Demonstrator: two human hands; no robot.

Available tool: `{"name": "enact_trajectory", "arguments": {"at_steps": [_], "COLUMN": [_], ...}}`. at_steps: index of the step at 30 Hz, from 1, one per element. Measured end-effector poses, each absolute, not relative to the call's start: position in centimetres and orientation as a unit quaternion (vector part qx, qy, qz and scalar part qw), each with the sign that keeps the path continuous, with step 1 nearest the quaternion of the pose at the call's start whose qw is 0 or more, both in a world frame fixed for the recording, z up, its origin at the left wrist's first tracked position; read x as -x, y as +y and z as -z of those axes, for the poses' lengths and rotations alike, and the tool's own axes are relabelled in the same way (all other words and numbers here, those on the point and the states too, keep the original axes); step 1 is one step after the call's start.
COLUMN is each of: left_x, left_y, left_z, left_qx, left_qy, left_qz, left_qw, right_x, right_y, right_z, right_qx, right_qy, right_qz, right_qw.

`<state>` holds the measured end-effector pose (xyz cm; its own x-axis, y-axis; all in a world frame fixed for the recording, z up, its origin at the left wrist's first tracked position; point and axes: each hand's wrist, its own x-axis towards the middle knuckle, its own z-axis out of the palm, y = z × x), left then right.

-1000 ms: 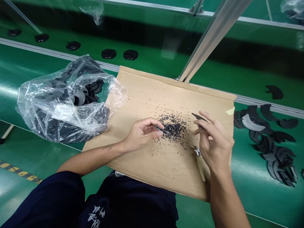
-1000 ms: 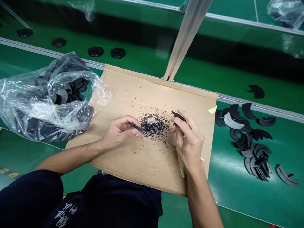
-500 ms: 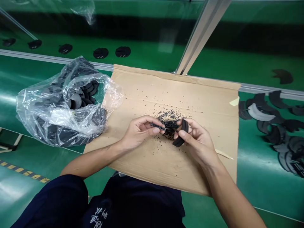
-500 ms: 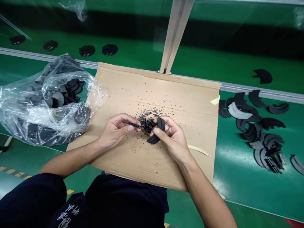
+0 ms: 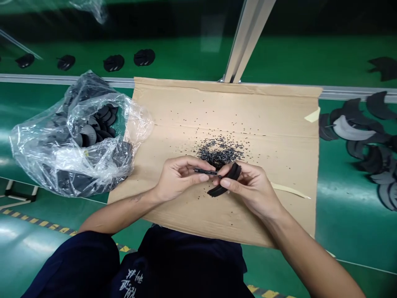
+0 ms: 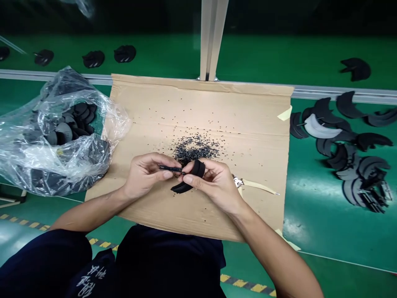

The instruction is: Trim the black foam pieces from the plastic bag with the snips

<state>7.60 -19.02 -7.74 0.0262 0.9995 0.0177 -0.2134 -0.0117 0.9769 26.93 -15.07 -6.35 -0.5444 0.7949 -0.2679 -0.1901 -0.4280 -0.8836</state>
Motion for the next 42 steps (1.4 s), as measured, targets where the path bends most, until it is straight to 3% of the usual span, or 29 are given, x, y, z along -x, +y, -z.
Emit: {"name": "enact_trajectory", "arguments": {"at_steps": [10, 17, 26, 32, 42], "left_x": [-7.3, -6.8, -6.3, -6.6, -6.6], "left_y": [-19.1, -18.7, -18.7, -18.6, -19.0], "left_z": [8.1, 7.8, 7.6, 7.2, 7.2], "left_qx": [-0.487, -0.494, -0.598, -0.687, -0.737], "left_qy": [0.415, 0.449, 0.458, 0.46, 0.453], "left_qz": [-0.512, -0.43, -0.385, -0.322, -0.289], "left_qw": [0.573, 0.608, 0.533, 0.461, 0.41], "right_x": [-26.7, -27.0, -27.9, -27.7, -27.1], "right_y": [-16.1, -16.3, -16.0, -16.4, -16.1], "right_z": [6.2, 6.5, 6.8, 6.2, 6.6], "right_qx": [0.429, 0.4, 0.418, 0.387, 0.427], "right_qy": [-0.542, -0.67, -0.7, -0.646, -0.606], "right_qz": [-0.605, -0.516, -0.51, -0.613, -0.588], "right_qw": [0.395, 0.354, 0.276, 0.239, 0.324]}}
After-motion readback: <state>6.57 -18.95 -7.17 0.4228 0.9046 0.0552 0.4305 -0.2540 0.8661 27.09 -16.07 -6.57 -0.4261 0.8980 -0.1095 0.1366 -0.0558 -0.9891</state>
